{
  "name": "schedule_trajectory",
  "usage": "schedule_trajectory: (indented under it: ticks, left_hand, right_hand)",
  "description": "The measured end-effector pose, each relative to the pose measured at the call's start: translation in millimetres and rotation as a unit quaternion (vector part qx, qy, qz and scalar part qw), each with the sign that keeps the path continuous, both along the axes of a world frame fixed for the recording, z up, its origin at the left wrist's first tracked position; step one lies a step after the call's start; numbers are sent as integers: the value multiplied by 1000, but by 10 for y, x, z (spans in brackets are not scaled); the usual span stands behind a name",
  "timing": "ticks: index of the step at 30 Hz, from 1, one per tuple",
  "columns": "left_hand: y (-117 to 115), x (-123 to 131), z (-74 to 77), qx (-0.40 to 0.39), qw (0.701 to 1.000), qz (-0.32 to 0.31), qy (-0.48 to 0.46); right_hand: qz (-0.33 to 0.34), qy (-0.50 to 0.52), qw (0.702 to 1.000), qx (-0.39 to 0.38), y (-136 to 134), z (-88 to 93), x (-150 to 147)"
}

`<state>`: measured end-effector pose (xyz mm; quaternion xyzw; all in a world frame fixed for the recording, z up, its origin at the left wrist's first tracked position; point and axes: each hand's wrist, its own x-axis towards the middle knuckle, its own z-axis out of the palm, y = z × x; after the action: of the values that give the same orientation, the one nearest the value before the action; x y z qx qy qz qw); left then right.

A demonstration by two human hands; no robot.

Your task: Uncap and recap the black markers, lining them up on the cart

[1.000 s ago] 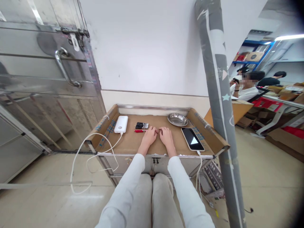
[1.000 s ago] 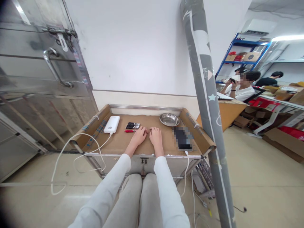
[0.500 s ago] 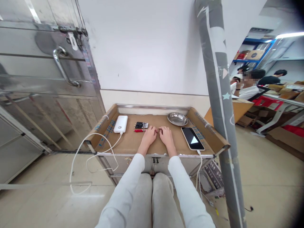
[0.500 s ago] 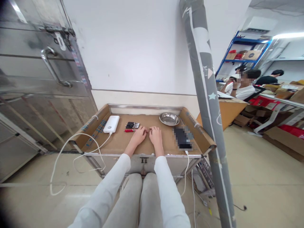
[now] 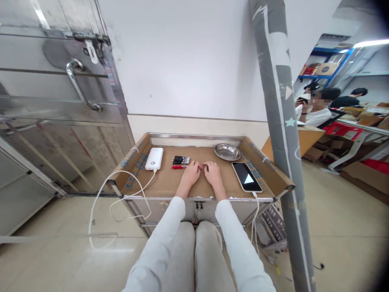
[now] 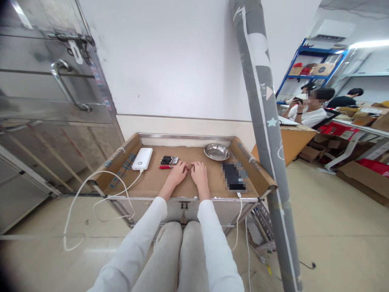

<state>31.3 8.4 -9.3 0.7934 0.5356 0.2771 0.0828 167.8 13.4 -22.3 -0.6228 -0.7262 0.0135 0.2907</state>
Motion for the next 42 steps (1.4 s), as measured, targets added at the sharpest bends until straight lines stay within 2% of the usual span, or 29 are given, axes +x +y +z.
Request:
schedule_trajectory:
  ticks: [42]
  left_hand:
    - [37,-8,-19,-12,1000,-6,-17]
  right_hand:
    - [3,16,1000,6,-4,4,2]
